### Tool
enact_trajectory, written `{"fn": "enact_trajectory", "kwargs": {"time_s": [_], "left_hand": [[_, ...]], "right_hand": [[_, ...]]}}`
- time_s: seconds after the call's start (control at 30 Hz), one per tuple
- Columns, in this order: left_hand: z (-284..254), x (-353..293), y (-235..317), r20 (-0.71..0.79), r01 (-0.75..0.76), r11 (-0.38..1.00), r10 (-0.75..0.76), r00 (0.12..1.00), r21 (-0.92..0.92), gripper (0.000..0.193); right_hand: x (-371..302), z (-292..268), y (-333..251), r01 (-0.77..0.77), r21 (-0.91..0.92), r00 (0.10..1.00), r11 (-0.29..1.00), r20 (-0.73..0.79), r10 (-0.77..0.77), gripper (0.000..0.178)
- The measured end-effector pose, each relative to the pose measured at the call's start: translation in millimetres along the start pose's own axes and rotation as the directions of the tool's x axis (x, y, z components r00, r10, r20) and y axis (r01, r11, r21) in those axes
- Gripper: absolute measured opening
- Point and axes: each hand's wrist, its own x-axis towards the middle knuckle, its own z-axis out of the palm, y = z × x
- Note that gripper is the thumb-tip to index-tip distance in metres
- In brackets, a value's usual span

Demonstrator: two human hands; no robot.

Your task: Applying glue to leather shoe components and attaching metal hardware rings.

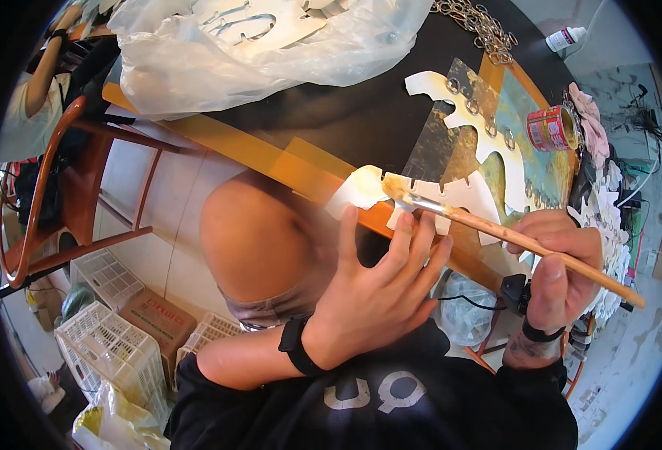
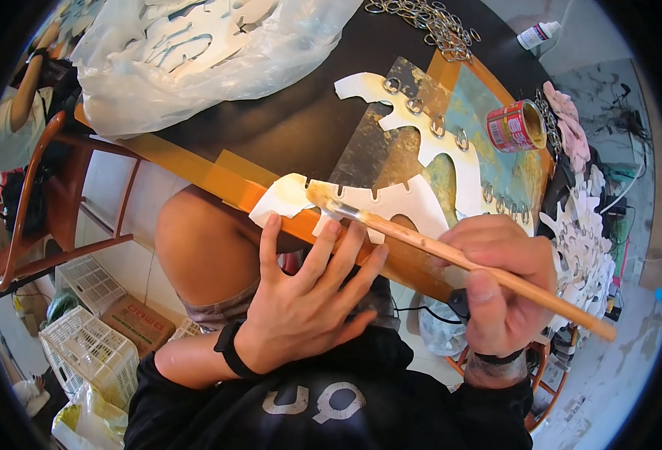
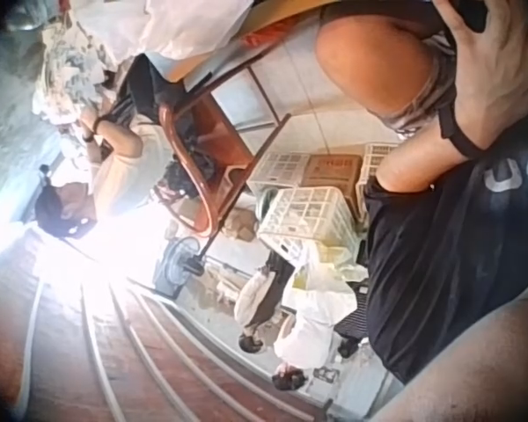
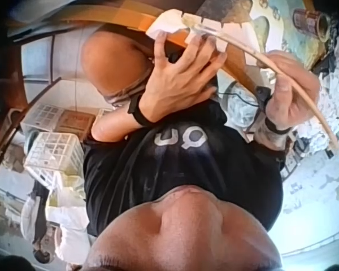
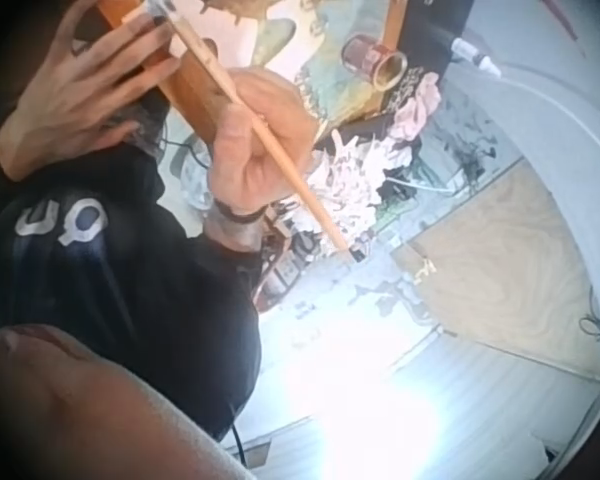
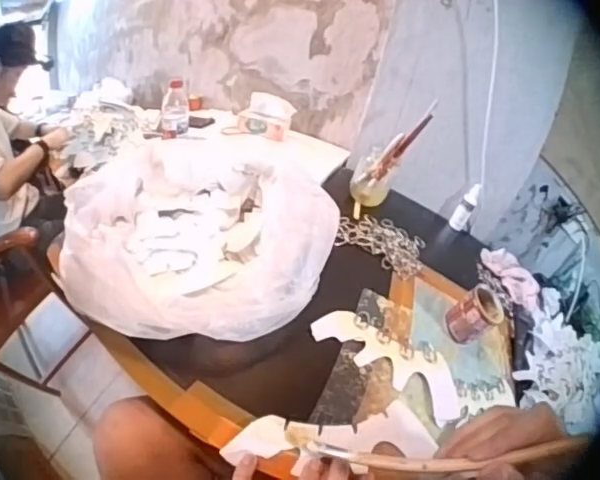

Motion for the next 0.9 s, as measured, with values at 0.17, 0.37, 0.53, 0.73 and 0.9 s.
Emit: {"fn": "enact_trajectory", "kwargs": {"time_s": [0.17, 0.37, 0.53, 0.73, 0.9], "left_hand": [[0.6, 1.2, -0.1, -0.011, -0.013, 1.000, 0.013, 1.000, 0.006, 0.076], [-0.2, 1.4, 0.4, -0.012, -0.005, 1.000, 0.005, 1.000, -0.002, 0.077], [-0.5, 1.6, 1.4, -0.012, -0.003, 1.000, 0.003, 1.000, 0.000, 0.077], [-0.4, 2.4, 3.0, -0.006, -0.003, 1.000, 0.003, 1.000, 0.009, 0.078], [-0.8, 2.9, 0.6, -0.016, -0.006, 1.000, 0.006, 1.000, 0.022, 0.076]], "right_hand": [[0.3, -7.0, 1.5, 0.026, 0.035, 0.999, 0.999, -0.021, -0.025, 0.021], [-1.1, -15.5, 2.1, 0.031, 0.039, 0.999, 0.999, -0.038, -0.030, 0.021], [2.6, -3.3, 4.4, 0.066, -0.014, 0.998, 0.998, -0.018, -0.066, 0.022], [4.2, -6.7, 8.4, 0.118, -0.017, 0.992, 0.993, -0.049, -0.119, 0.020], [-0.6, -16.1, 5.2, 0.032, 0.091, 0.999, 0.995, -0.044, -0.028, 0.019]]}}
